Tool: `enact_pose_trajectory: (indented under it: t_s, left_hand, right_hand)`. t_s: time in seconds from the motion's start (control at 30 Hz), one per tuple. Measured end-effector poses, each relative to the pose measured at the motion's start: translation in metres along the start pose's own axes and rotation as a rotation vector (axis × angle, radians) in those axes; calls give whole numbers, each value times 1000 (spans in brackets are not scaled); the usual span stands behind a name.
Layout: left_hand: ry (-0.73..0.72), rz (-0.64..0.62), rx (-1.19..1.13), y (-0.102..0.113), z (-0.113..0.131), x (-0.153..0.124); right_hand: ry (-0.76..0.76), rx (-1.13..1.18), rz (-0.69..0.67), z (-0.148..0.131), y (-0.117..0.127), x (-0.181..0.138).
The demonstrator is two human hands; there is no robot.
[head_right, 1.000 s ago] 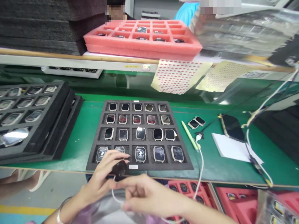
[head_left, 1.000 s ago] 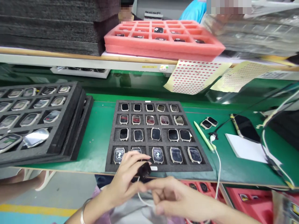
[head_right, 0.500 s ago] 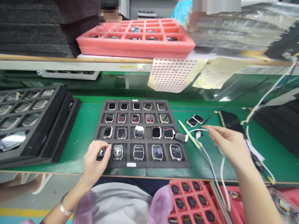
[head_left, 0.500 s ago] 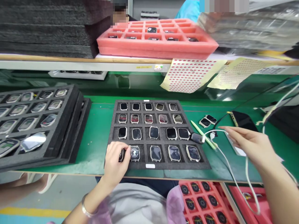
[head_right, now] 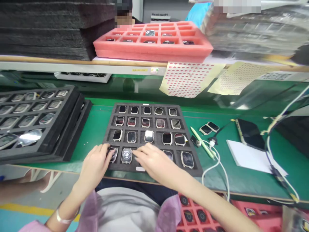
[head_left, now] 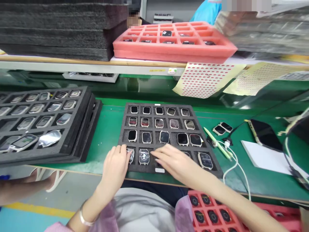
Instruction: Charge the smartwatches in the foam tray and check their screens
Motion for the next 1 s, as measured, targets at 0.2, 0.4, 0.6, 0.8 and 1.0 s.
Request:
enact_pose_trajectory:
  t_s: [0.2, 0.4, 0.6, 0.8, 1.0]
  left_hand:
    - [27, 50, -412, -11, -12, -5]
    - [74, 144, -902, -3, -5, -2]
    - [383, 21, -1695, -3, -1, 5]
    - [433, -178, -1914, -9, 19, 11]
    - [355, -220, -1881, -15, 34, 15]
  right_hand:
    - [-275, -104, 26, -8, -41, 33]
    - [-478, 290, 121, 1, -42, 27]
    - [-493, 832, 198, 19, -29, 15]
    - [-535, 1270, 299, 24, -16, 1]
    - [-611, 1448, 331, 27, -22, -2]
Point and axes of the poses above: each hand's wrist, its own x-axis towards the middle knuckle, its own y-axis out of the back of the hand, z = x × y, the point moved 4 cm from there along x, towards the middle knuckle, and after that the axes turned 2 degrees about -y, right-handed, at the moved point
